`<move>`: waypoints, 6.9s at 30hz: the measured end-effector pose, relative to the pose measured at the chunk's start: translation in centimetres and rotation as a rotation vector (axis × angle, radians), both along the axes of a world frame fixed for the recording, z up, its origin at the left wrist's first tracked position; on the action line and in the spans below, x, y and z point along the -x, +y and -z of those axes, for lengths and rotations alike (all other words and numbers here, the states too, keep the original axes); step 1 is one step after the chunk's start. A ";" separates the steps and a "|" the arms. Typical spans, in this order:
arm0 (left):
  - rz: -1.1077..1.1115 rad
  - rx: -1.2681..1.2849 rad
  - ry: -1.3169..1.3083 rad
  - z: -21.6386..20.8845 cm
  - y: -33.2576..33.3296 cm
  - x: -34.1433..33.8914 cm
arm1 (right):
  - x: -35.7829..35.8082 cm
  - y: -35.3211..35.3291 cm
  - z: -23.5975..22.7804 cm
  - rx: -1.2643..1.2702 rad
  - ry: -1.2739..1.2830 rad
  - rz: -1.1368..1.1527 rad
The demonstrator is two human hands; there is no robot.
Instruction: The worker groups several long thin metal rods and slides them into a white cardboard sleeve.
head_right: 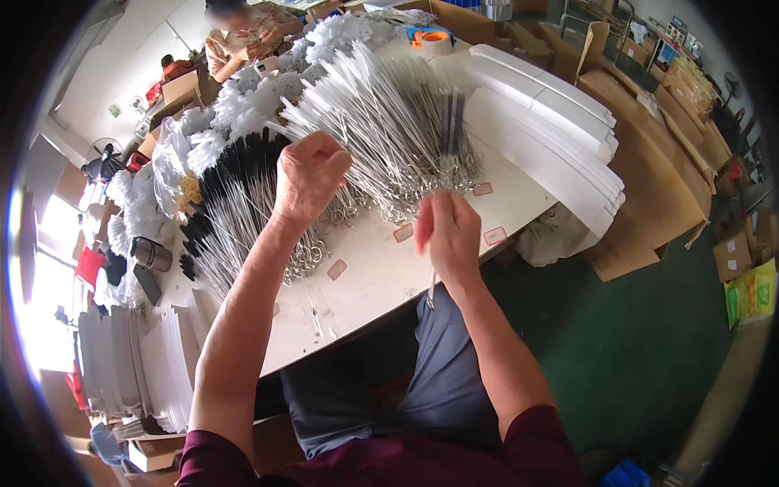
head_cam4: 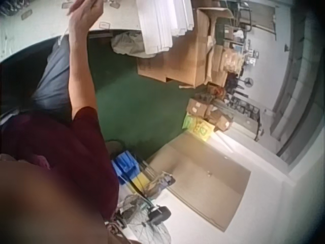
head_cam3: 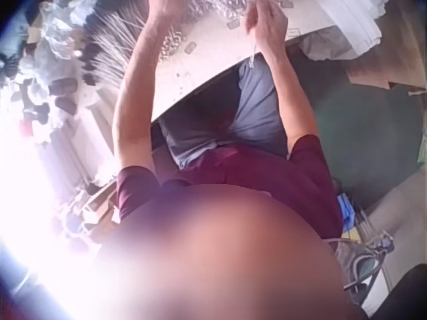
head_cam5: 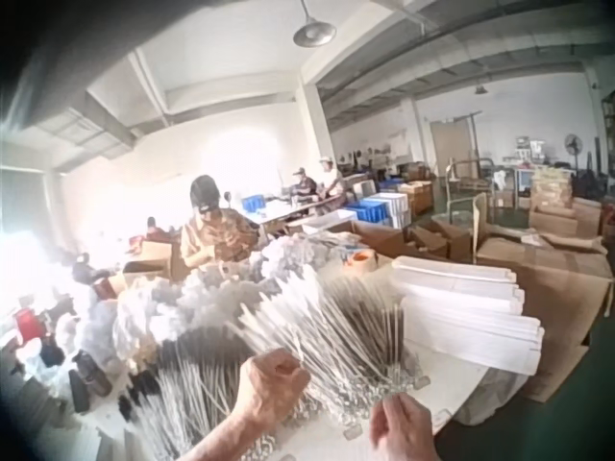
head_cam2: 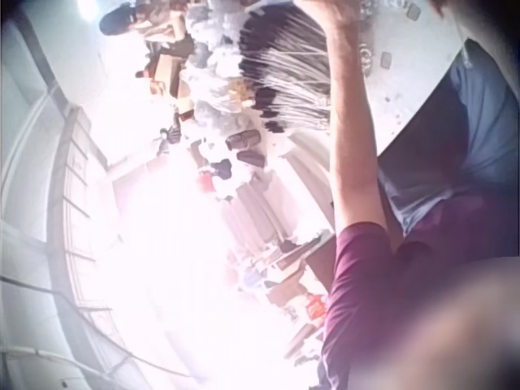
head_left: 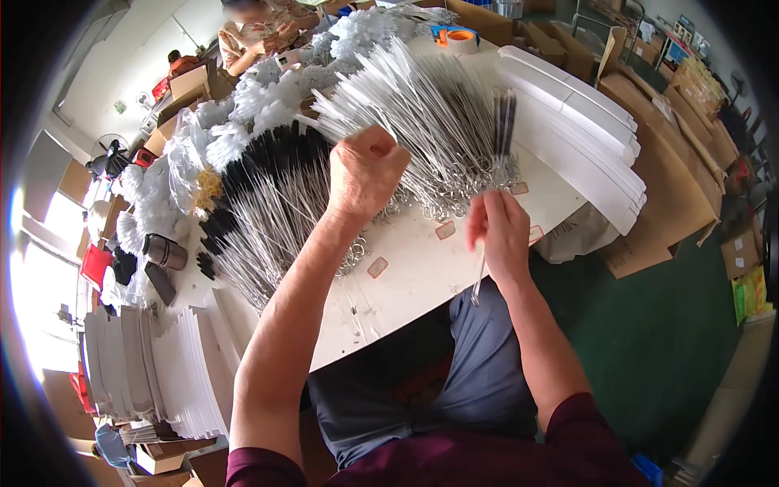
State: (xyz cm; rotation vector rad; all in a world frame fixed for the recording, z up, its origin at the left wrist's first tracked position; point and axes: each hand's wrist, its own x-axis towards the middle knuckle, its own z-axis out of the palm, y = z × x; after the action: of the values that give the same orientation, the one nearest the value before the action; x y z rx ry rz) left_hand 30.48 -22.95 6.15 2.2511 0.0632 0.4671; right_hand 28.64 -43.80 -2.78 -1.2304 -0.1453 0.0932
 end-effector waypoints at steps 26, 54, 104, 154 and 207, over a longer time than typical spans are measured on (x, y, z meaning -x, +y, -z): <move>0.156 0.504 -0.390 -11.9 7.9 4.6 | -10.5 7.7 -0.2 -0.200 0.133 -0.064; 0.076 0.639 0.077 -6.8 11.7 19.4 | 9.8 8.0 -3.5 0.013 0.250 -1.076; -0.721 0.872 0.151 6.9 18.7 38.5 | 18.7 8.4 1.5 0.423 0.280 -1.130; -0.586 1.382 -0.323 10.1 6.0 33.5 | 20.1 14.9 1.9 0.383 0.064 -1.209; -0.290 -0.354 0.346 11.4 2.9 37.9 | 18.0 8.9 2.7 0.410 0.006 -0.775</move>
State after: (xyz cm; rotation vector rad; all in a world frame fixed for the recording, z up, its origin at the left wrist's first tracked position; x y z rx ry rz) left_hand -7.43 -20.03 -5.20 2.6657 0.5277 0.2452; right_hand 10.67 -34.88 -5.44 -1.5208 -0.6173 0.8327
